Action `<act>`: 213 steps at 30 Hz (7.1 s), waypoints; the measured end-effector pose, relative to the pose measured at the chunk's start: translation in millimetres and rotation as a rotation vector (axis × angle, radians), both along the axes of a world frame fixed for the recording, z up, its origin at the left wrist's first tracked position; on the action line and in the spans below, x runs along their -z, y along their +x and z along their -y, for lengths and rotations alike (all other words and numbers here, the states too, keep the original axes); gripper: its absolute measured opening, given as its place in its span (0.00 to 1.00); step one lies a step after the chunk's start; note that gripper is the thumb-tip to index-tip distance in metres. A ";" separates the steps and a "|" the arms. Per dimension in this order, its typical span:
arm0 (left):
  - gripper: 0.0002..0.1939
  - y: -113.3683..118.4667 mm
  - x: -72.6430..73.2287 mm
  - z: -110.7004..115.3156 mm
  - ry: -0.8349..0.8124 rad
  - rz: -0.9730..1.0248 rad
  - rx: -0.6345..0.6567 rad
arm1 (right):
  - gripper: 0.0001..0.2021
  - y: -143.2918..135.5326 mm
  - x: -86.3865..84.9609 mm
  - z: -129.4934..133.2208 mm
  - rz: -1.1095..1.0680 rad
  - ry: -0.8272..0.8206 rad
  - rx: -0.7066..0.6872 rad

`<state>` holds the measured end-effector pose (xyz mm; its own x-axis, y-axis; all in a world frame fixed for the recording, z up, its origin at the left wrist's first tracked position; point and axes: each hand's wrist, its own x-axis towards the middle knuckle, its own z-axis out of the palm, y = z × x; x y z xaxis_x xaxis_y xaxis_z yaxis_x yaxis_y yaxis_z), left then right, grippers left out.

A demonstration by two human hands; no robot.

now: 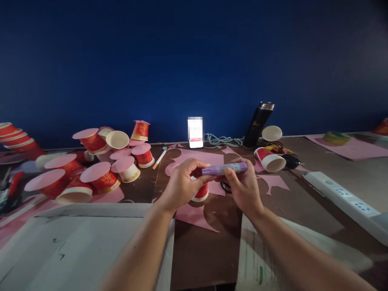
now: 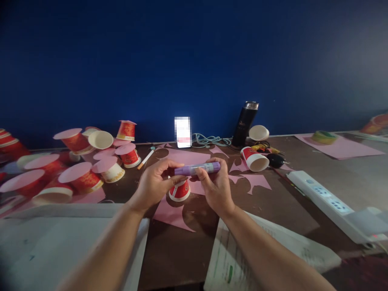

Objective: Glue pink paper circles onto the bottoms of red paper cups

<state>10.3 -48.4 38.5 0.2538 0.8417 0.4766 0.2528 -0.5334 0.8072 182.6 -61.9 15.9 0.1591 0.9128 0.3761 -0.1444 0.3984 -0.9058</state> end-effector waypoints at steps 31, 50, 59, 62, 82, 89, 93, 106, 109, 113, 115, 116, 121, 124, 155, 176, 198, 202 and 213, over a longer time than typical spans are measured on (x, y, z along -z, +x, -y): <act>0.48 -49.8 57.3 -54.3 -0.203 -0.739 -0.625 | 0.24 32.2 17.9 -46.5 -0.290 -0.487 0.239; 0.41 -49.0 60.4 -63.4 -0.175 -0.764 -0.576 | 0.25 33.5 16.1 -37.5 0.068 -0.022 0.401; 0.36 -48.2 62.7 -65.2 -0.144 -0.781 -0.600 | 0.16 29.3 14.4 -34.4 0.201 -0.109 0.409; 0.33 -48.2 63.3 -64.9 -0.117 -0.797 -0.615 | 0.14 28.7 14.6 -32.8 0.251 -0.110 0.406; 0.37 -52.6 58.4 -61.4 -0.243 -0.466 -0.621 | 0.10 21.7 9.8 -22.9 0.298 -0.103 0.276; 0.36 -49.6 39.2 -53.5 -0.218 -0.301 -0.624 | 0.09 18.5 10.0 -20.4 0.288 -0.137 0.178; 0.36 -40.5 18.1 -38.0 -0.046 -0.192 -0.513 | 0.08 16.5 12.2 -19.4 0.264 -0.147 0.090; 0.34 0.7 -9.1 5.7 0.318 -0.494 -0.087 | 0.14 7.4 4.7 -12.8 -0.011 -0.299 -0.300; 0.33 1.1 -14.1 9.4 0.223 -0.410 -0.084 | 0.15 7.4 4.7 -13.2 -0.069 -0.351 -0.302; 0.26 -11.8 -17.6 3.3 0.037 -0.061 -0.269 | 0.15 8.2 4.3 -15.0 -0.219 -0.397 -0.294; 0.21 -19.8 -15.9 -2.9 -0.099 -0.003 -0.319 | 0.15 8.1 3.7 -15.2 -0.285 -0.411 -0.307; 0.22 -22.7 -14.5 -5.5 -0.182 0.005 -0.301 | 0.14 7.8 3.6 -15.1 -0.307 -0.419 -0.314; 0.21 -23.5 -10.4 -9.1 -0.512 0.086 -0.072 | 0.15 4.3 4.9 -13.2 -0.317 -0.464 -0.345; 0.18 -21.9 -12.2 -8.2 -0.619 0.143 -0.065 | 0.15 2.2 6.8 -12.6 -0.277 -0.471 -0.348; 0.17 -45.5 5.0 -24.7 -0.904 0.072 0.013 | 0.18 -5.5 16.5 -11.3 -0.019 -0.551 -0.384; 0.18 -42.5 8.7 -28.2 -1.021 0.172 0.057 | 0.17 -6.4 21.9 -12.5 -0.040 -0.527 -0.394; 0.10 -43.4 13.8 -31.5 -1.087 0.292 0.119 | 0.18 -11.4 18.8 -11.8 -0.031 -0.574 -0.385; 0.09 -42.7 13.6 -31.3 -1.100 0.299 0.107 | 0.18 -11.3 19.4 -12.3 -0.018 -0.573 -0.374; 0.08 -41.4 12.3 -30.0 -1.090 0.320 0.096 | 0.18 -11.6 19.4 -11.7 -0.026 -0.575 -0.376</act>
<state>-31.1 -18.4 26.2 0.3383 0.8310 -0.4417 -0.0518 0.4851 0.8729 170.9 -50.3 -3.5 -0.2049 0.9612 -0.1845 -0.2034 -0.2262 -0.9526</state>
